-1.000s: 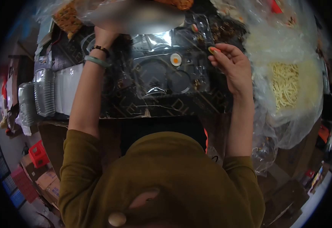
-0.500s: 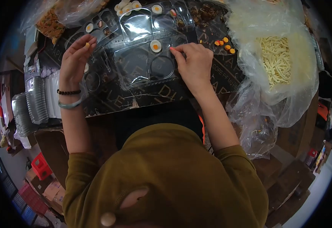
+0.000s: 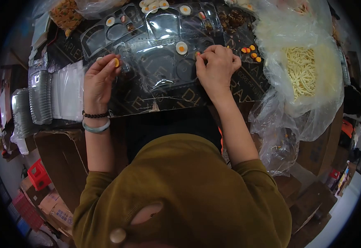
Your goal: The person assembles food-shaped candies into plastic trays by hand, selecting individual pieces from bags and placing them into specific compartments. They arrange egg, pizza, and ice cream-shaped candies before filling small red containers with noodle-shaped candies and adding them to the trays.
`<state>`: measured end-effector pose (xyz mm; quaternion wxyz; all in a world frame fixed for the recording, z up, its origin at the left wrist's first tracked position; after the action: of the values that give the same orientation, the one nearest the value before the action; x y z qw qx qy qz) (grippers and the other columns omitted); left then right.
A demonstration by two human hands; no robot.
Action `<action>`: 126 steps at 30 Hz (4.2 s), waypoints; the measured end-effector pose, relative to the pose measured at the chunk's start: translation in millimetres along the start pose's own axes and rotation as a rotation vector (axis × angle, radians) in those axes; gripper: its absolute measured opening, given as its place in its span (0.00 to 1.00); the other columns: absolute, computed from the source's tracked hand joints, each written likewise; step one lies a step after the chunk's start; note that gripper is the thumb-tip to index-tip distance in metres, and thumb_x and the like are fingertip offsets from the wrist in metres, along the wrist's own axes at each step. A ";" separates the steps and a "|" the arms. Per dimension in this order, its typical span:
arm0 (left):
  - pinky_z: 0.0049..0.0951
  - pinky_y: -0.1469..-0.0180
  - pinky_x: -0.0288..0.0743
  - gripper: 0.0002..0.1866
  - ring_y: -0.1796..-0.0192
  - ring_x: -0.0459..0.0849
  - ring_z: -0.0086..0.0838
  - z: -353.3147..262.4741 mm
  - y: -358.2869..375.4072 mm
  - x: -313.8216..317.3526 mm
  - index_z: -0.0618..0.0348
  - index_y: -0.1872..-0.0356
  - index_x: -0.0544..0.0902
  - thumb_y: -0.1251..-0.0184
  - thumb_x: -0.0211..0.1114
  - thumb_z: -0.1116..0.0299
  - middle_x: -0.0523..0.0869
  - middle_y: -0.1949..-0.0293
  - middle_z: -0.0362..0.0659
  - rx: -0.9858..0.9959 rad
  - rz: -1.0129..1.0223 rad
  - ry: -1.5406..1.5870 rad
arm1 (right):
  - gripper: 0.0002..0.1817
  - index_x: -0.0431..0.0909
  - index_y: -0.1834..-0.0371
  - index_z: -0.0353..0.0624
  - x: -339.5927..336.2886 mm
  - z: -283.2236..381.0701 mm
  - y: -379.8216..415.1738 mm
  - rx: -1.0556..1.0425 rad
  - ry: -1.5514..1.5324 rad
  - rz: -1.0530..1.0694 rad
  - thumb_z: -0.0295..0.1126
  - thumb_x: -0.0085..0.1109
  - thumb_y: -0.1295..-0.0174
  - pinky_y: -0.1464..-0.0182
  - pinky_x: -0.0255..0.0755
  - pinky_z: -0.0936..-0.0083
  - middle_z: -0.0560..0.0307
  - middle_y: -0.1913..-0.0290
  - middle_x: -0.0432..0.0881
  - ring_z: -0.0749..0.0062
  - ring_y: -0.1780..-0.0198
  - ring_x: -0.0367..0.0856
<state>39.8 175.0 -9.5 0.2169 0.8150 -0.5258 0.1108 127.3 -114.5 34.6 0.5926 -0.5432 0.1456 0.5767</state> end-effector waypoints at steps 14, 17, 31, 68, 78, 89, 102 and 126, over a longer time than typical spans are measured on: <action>0.21 0.53 0.83 0.15 0.59 0.86 0.25 -0.5 32.7 27.6 0.70 0.48 0.76 0.36 0.63 0.81 0.85 0.58 0.48 0.044 0.062 0.222 | 0.08 0.85 0.57 0.39 37.1 123.7 -15.5 0.053 -0.979 0.524 0.27 0.63 0.39 0.55 0.72 0.81 0.54 0.62 0.84 0.73 0.60 0.81; 0.19 0.57 0.84 0.12 0.61 0.86 0.25 8.6 40.3 9.9 0.69 0.51 0.77 0.34 0.63 0.78 0.85 0.59 0.48 0.036 -0.039 0.306 | 0.09 0.86 0.56 0.39 62.4 143.8 -8.0 0.081 -1.231 0.656 0.27 0.62 0.38 0.55 0.71 0.83 0.58 0.62 0.83 0.79 0.59 0.79; 0.20 0.61 0.80 0.07 0.63 0.86 0.24 -11.9 53.7 -28.4 0.66 0.58 0.81 0.34 0.65 0.75 0.86 0.62 0.43 0.264 -0.314 0.167 | 0.10 0.83 0.57 0.34 81.7 182.0 -16.9 0.108 -1.082 0.623 0.28 0.63 0.39 0.63 0.75 0.82 0.55 0.64 0.86 0.78 0.64 0.83; 0.40 0.51 0.76 0.12 0.51 0.79 0.46 9.7 13.3 237.7 0.60 0.59 0.82 0.47 0.66 0.76 0.81 0.56 0.50 0.816 0.590 -0.984 | 0.10 0.83 0.58 0.40 -48.8 -132.5 -17.2 0.229 0.165 0.186 0.27 0.63 0.43 0.56 0.74 0.65 0.47 0.60 0.80 0.51 0.59 0.81; 0.39 0.52 0.79 0.08 0.51 0.79 0.46 142.7 -40.6 371.0 0.61 0.65 0.84 0.42 0.60 0.72 0.80 0.57 0.50 0.840 0.724 -1.373 | 0.05 0.79 0.64 0.37 -35.5 -155.9 -22.5 0.097 0.176 0.229 0.25 0.57 0.43 0.57 0.72 0.56 0.41 0.64 0.79 0.43 0.60 0.78; 0.42 0.54 0.77 0.05 0.59 0.82 0.47 100.2 -54.3 355.8 0.62 0.71 0.82 0.52 0.65 0.74 0.82 0.67 0.51 0.828 0.606 -1.016 | 0.08 0.79 0.60 0.34 -50.0 -148.2 -32.4 0.174 -0.058 0.203 0.25 0.57 0.39 0.59 0.74 0.64 0.43 0.64 0.82 0.52 0.63 0.81; 0.21 0.63 0.81 0.11 0.60 0.81 0.33 -10.1 -96.5 43.1 0.68 0.54 0.76 0.36 0.61 0.79 0.81 0.60 0.49 -0.271 0.218 0.699 | 0.11 0.81 0.59 0.38 99.8 -60.1 -162.5 0.117 -0.420 0.306 0.33 0.63 0.42 0.57 0.76 0.63 0.45 0.64 0.85 0.52 0.60 0.84; 0.45 0.53 0.77 0.06 0.56 0.81 0.53 -52.0 -168.7 47.3 0.67 0.74 0.85 0.48 0.61 0.77 0.82 0.62 0.58 0.567 -0.227 -1.593 | 0.08 0.83 0.62 0.40 39.6 18.7 -157.4 -0.192 -0.270 0.292 0.31 0.63 0.42 0.59 0.75 0.66 0.51 0.65 0.81 0.56 0.62 0.82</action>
<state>215.0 220.7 15.7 -0.4201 0.7211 -0.3888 -0.3904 262.8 -38.4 84.7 0.4625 -0.4882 0.0862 0.7351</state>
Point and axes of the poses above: each hand's wrist, its own y-axis away from the middle knuckle, its own x-axis out of the palm, z = x × y, the point moved 9 cm from there along -y, towards the middle knuckle
